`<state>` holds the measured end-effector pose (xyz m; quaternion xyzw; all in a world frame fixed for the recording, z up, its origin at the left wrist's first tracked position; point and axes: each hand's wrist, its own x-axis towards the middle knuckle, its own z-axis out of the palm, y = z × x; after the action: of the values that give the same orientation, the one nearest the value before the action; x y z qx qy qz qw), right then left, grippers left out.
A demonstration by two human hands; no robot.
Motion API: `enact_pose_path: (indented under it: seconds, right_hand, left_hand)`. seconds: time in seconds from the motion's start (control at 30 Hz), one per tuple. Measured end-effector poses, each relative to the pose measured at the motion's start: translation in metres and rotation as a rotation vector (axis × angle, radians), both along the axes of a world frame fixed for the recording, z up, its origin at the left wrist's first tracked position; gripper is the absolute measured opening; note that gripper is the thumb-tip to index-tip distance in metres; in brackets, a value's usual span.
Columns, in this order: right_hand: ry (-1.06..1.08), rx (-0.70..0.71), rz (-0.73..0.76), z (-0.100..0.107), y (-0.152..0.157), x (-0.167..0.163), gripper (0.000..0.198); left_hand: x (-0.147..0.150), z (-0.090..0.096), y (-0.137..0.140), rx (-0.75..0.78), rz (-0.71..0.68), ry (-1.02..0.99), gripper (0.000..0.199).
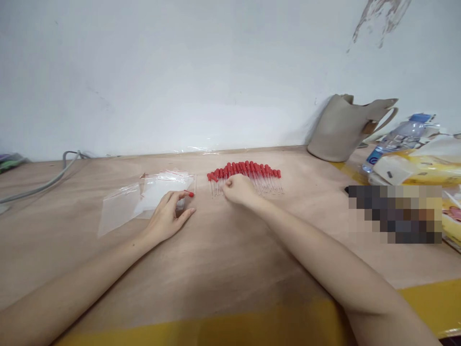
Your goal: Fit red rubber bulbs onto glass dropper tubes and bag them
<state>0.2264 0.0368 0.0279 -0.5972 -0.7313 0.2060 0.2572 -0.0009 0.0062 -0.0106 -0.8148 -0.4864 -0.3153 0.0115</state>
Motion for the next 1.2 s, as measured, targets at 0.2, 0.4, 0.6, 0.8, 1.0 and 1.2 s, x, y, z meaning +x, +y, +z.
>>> enact_pose_path:
  seconds: [0.2, 0.4, 0.6, 0.8, 1.0, 1.2]
  right_hand:
    - [-0.270, 0.189, -0.305, -0.011, 0.039, -0.022, 0.030]
    - [-0.388, 0.170, -0.350, -0.020, 0.050, -0.032, 0.033]
    - [-0.432, 0.171, -0.300, -0.021, 0.049, -0.036, 0.036]
    - [-0.378, 0.248, -0.151, -0.017, 0.046, -0.068, 0.030]
    - [-0.341, 0.198, -0.117, -0.020, 0.058, -0.101, 0.031]
    - [-0.341, 0.247, -0.068, -0.026, 0.046, -0.096, 0.031]
  left_hand:
    - [-0.002, -0.002, 0.000, -0.019, 0.014, 0.023, 0.028]
    - [-0.003, -0.004, 0.003, -0.016, -0.051, 0.026, 0.031]
    - [-0.001, -0.005, 0.006, -0.080, -0.065, 0.124, 0.041]
    - [-0.001, -0.006, 0.007, -0.126, -0.065, 0.153, 0.041]
    - [-0.003, -0.006, 0.004, -0.064, -0.029, 0.041, 0.039]
    - [-0.002, -0.006, 0.004, -0.056, 0.001, 0.001, 0.028]
